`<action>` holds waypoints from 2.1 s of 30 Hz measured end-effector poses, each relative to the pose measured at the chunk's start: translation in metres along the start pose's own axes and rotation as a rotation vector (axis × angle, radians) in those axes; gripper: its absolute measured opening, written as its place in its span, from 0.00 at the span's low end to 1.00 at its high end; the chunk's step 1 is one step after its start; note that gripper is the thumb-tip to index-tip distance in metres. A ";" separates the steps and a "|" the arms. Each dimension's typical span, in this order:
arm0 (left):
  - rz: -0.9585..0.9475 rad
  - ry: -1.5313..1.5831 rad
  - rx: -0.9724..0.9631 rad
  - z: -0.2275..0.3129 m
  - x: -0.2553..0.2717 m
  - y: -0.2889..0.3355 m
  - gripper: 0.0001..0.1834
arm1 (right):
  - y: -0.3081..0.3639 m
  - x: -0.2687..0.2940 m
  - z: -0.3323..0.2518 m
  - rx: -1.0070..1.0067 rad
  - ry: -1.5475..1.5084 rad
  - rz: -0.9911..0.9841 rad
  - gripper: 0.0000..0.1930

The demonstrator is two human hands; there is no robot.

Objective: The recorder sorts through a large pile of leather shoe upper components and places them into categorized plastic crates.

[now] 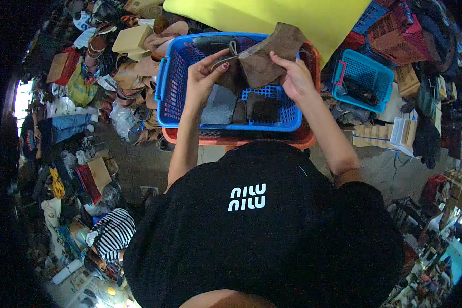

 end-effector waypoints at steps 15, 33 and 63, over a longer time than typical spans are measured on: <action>0.183 -0.200 0.178 -0.059 0.116 0.011 0.25 | -0.008 0.017 -0.049 -0.040 0.075 0.020 0.18; 0.471 -0.234 0.176 -0.048 0.215 0.091 0.24 | 0.002 -0.025 0.194 0.240 1.426 -0.857 0.16; 0.290 -0.366 0.527 -0.103 0.201 0.079 0.15 | 0.050 0.097 -0.005 0.405 1.146 -0.035 0.44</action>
Point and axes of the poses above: each hand's wrist, its own y-axis away from the middle knuckle, its own x-axis out of the back of the hand, z = x × y, the point moved 8 cm from there along -y, towards the middle knuckle, and after that the axes turned 14 degrees about -y, right-handed, at the moved point
